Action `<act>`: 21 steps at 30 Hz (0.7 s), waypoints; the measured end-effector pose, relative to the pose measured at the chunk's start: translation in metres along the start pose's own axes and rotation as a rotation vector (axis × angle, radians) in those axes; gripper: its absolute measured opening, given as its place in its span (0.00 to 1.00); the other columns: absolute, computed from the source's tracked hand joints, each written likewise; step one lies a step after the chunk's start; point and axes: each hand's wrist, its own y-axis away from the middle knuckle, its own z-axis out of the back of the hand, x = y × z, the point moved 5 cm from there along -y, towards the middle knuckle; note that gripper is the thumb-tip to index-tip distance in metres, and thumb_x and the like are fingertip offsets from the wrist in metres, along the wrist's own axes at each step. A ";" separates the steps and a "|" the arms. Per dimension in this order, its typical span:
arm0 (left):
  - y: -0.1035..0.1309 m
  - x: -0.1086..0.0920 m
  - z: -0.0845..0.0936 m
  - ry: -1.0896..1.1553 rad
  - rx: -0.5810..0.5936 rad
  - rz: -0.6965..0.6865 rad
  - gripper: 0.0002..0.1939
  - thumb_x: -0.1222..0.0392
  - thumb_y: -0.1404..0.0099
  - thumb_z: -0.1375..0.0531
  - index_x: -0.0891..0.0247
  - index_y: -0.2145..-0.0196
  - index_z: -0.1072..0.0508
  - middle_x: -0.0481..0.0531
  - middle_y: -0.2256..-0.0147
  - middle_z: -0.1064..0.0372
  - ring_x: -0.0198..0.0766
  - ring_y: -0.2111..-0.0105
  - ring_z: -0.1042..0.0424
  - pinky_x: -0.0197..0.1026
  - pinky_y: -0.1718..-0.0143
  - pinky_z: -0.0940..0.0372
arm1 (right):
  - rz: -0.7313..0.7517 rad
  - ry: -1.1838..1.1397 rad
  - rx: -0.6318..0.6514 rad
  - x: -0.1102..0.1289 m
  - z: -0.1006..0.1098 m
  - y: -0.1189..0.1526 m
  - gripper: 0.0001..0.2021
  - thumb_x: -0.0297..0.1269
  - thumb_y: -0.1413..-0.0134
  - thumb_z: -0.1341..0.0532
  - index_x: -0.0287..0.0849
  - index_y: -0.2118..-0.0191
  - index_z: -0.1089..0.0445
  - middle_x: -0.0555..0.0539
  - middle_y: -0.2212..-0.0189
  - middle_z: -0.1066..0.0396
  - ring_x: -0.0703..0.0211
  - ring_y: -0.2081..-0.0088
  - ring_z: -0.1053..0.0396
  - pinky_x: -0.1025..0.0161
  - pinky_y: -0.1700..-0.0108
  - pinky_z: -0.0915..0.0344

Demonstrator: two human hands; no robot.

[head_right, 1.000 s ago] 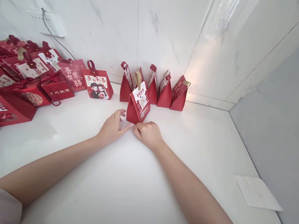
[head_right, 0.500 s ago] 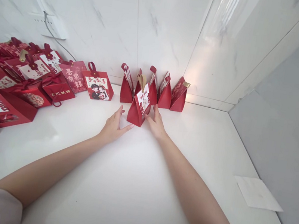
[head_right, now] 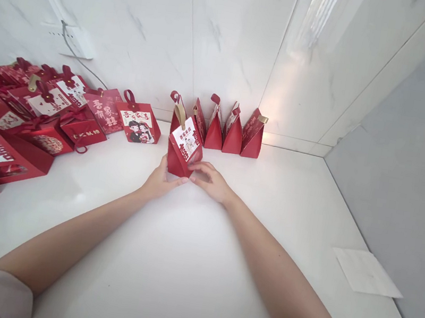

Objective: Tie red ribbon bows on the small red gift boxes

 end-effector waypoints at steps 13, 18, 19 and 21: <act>-0.010 0.026 0.011 0.390 -0.163 0.152 0.22 0.49 0.31 0.50 0.60 0.44 0.35 0.53 0.43 0.33 0.46 0.42 0.36 0.47 0.40 0.43 | -0.137 -0.132 -0.239 -0.022 0.009 0.000 0.30 0.53 0.42 0.40 0.48 0.38 0.43 0.41 0.37 0.42 0.48 0.39 0.41 0.48 0.38 0.42; -0.010 0.022 0.005 0.479 -0.041 0.119 0.25 0.45 0.30 0.53 0.59 0.41 0.35 0.51 0.41 0.35 0.46 0.39 0.39 0.46 0.37 0.45 | -0.132 -0.215 -0.134 -0.013 0.005 0.001 0.29 0.53 0.41 0.41 0.46 0.38 0.42 0.43 0.44 0.32 0.50 0.43 0.35 0.51 0.39 0.40; -0.010 0.022 0.004 0.492 -0.030 0.118 0.26 0.45 0.30 0.52 0.59 0.41 0.35 0.51 0.41 0.35 0.46 0.39 0.39 0.46 0.37 0.45 | -0.135 -0.229 -0.122 -0.012 0.005 0.002 0.30 0.53 0.42 0.40 0.46 0.38 0.43 0.42 0.46 0.31 0.50 0.43 0.34 0.50 0.40 0.39; -0.010 0.024 0.002 0.513 -0.006 0.115 0.26 0.45 0.31 0.52 0.59 0.41 0.35 0.51 0.41 0.34 0.47 0.40 0.38 0.47 0.38 0.44 | -0.136 -0.253 -0.098 -0.010 0.005 0.003 0.30 0.52 0.43 0.38 0.44 0.39 0.42 0.41 0.48 0.29 0.49 0.45 0.33 0.49 0.41 0.39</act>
